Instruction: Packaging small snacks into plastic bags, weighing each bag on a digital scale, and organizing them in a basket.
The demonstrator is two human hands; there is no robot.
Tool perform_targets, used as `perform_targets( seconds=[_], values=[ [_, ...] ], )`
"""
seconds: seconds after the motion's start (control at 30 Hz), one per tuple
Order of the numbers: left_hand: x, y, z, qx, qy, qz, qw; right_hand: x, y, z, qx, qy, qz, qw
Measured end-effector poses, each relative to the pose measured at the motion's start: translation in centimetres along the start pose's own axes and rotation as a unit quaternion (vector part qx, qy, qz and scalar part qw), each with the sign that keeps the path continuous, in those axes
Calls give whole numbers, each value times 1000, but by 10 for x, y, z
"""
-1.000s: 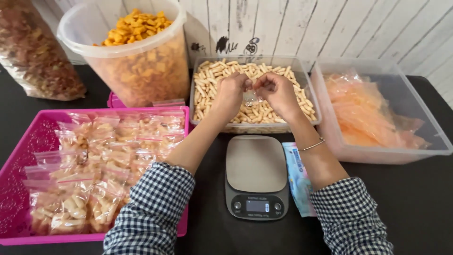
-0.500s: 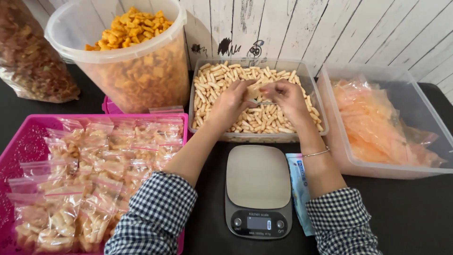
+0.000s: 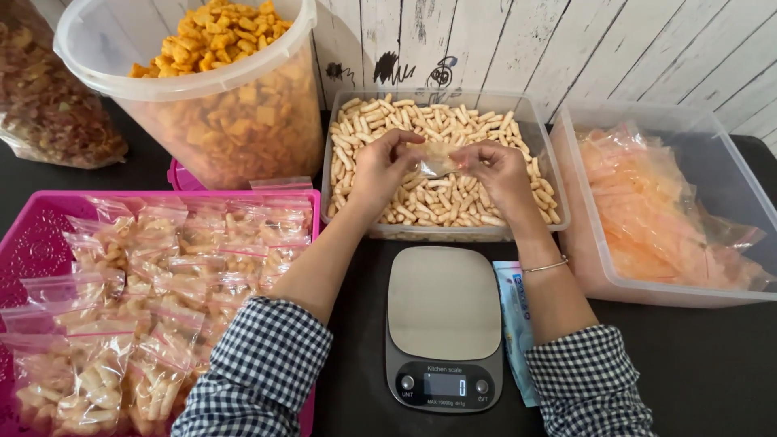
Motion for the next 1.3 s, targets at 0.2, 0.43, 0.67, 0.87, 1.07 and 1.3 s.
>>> perform_targets(
  seconds=[0.2, 0.43, 0.67, 0.87, 1.07, 1.3],
  values=[
    [7, -3, 23, 232, 186, 1, 955, -3, 1, 13, -16, -62, 2, 998],
    [30, -24, 35, 305, 267, -102, 909, 10, -3, 18, -44, -118, -54, 991],
    [29, -25, 30, 325, 261, -69, 907, 9, -1, 31, -24, -127, -60, 990],
    [18, -17, 31, 241, 241, -74, 937, -4, 2, 32, -14, -99, -5, 995],
    [2, -8, 30, 191, 240, -9, 952, -55, 19, 74, -52, -576, -7, 816],
    [-2, -6, 24, 133, 213, 25, 968, -64, 21, 113, 3, -645, -44, 763]
  ],
)
Point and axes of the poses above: each hand's wrist, its own y-axis towards the middle knuckle, its own x-axis out of the palm, z = x × y, the point moved 7 cm from there along y, towards the middle knuckle, and after that the axes turned 13 degrees about z, right-handed, at the moved point
